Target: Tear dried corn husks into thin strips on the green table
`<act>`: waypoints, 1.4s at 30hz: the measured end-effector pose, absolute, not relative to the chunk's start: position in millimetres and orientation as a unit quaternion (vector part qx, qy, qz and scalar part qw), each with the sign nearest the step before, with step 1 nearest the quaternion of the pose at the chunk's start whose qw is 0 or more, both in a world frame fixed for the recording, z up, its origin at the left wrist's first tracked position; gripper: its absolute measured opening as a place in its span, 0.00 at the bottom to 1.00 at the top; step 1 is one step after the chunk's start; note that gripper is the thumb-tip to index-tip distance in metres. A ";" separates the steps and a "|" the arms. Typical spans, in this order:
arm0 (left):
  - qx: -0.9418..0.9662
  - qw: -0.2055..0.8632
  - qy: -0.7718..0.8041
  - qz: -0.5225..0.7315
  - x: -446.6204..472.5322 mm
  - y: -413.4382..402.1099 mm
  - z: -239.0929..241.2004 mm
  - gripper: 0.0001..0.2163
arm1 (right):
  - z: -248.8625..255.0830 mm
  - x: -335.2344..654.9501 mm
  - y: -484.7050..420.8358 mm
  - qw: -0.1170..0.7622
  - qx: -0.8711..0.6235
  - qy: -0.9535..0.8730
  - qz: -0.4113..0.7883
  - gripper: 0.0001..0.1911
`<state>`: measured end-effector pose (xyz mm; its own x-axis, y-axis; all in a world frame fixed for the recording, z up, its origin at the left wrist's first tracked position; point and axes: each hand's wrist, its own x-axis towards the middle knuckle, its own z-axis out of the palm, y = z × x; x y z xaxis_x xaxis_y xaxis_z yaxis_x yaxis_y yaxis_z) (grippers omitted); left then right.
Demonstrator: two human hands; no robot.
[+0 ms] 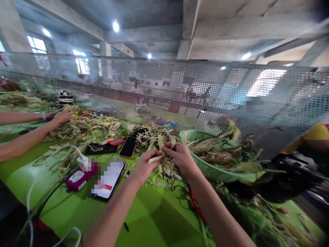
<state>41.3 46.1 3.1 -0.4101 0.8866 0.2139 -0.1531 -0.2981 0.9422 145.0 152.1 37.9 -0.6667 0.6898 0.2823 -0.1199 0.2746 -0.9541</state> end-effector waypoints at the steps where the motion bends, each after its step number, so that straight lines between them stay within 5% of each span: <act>1: 0.394 0.373 0.461 0.702 41.4 46.2 3.0 0.10 | 38.2 144.9 152.1 0.358 -0.202 -0.718 0.562 0.14; 9: 0.299 0.456 0.364 0.755 44.1 53.6 -0.1 0.14 | 44.8 147.5 150.4 0.326 -0.217 -0.738 0.550 0.19; 16: 0.226 0.419 0.388 0.789 39.3 54.7 -1.6 0.14 | 39.7 152.2 153.0 0.202 -0.195 -0.817 0.503 0.18; 30: 0.145 0.461 0.382 0.788 39.8 54.3 -1.2 0.13 | 35.6 153.2 162.8 0.220 -0.186 -0.867 0.407 0.10; 42: 0.224 0.479 0.370 0.764 44.1 53.5 -0.9 0.16 | 33.4 156.2 168.3 0.295 -0.226 -0.752 0.544 0.16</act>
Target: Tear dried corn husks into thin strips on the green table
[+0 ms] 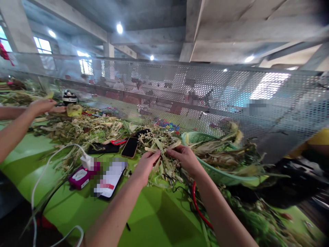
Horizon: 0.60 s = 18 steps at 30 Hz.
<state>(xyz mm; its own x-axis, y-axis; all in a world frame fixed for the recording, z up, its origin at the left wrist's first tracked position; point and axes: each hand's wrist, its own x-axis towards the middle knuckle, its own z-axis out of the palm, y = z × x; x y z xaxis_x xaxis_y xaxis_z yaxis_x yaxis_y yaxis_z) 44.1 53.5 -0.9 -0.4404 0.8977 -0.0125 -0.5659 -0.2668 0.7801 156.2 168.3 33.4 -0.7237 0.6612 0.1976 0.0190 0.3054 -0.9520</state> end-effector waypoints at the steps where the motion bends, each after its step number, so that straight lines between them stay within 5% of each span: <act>1: 0.231 0.475 0.374 0.762 44.1 53.4 -0.8 0.16 | 32.7 156.1 169.1 0.297 -0.224 -0.751 0.545 0.15; 18: 0.411 0.349 0.489 0.686 40.6 57.0 -10.6 0.13 | 34.4 147.0 155.4 0.328 -0.178 -0.763 0.527 0.14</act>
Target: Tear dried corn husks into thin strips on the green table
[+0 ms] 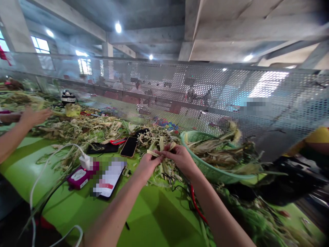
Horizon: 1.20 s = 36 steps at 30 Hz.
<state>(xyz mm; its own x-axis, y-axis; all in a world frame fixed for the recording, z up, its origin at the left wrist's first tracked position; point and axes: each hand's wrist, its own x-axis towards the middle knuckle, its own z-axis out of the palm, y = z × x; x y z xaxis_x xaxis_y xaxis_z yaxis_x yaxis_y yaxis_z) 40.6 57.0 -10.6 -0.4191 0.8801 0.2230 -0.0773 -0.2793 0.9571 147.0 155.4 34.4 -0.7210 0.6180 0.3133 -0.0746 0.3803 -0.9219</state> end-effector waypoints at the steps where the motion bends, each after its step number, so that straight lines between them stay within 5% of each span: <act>1: 0.406 0.350 0.490 0.688 40.8 57.5 -10.9 0.14 | 33.8 146.7 155.8 0.327 -0.177 -0.758 0.537 0.14; 4: 0.398 0.349 0.490 0.693 40.8 58.5 -11.6 0.13 | 33.9 148.6 160.6 0.325 -0.183 -0.746 0.552 0.14; 10: 0.414 0.254 0.604 0.632 34.9 56.5 -11.0 0.10 | 48.1 159.8 165.5 0.453 -0.221 -0.758 0.413 0.23; 16: 0.472 0.094 0.716 0.506 38.0 56.0 -12.8 0.07 | 60.4 153.1 122.5 0.279 -0.124 -0.887 0.347 0.16; 20: 0.492 0.055 0.709 0.502 41.2 55.7 -13.1 0.09 | 61.2 148.4 111.0 0.295 -0.130 -0.913 0.250 0.08; 29: 0.297 0.360 0.488 0.738 37.7 60.2 -7.8 0.12 | 61.0 158.8 133.0 0.315 -0.154 -0.908 0.229 0.02; 36: 0.213 0.458 0.373 0.778 39.6 58.7 -3.4 0.14 | 58.4 157.5 135.4 0.316 -0.130 -0.914 0.221 0.06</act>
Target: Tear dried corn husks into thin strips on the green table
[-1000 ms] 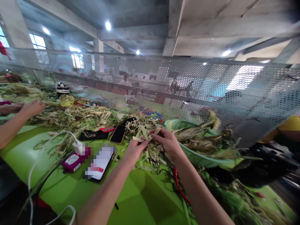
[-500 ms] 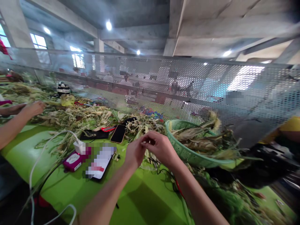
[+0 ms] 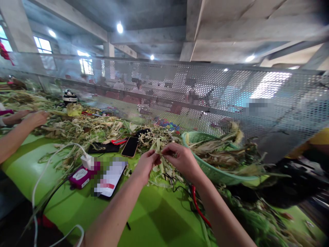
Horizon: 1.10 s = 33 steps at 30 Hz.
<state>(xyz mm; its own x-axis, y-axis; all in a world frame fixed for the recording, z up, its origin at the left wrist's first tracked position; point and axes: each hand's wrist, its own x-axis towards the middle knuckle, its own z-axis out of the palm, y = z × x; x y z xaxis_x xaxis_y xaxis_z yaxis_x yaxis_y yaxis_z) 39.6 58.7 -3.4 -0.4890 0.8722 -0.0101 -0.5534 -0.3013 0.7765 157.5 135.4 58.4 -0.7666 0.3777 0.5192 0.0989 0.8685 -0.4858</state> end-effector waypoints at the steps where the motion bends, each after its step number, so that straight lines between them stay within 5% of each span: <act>1: 0.205 0.466 0.365 0.779 39.7 58.0 -2.4 0.14 | 58.1 157.5 135.8 0.316 -0.129 -0.915 0.216 0.07; 16: 0.183 0.463 0.351 0.793 33.4 60.5 -9.5 0.16 | 51.9 153.3 135.8 0.291 -0.087 -0.946 0.114 0.17; 25: 0.246 0.412 0.420 0.770 35.0 59.3 -6.0 0.15 | 46.0 150.2 140.5 0.327 -0.120 -0.907 0.236 0.05; 33: 0.387 0.312 0.498 0.710 33.4 57.9 -8.3 0.13 | 34.2 143.9 146.0 0.366 -0.198 -0.851 0.321 0.09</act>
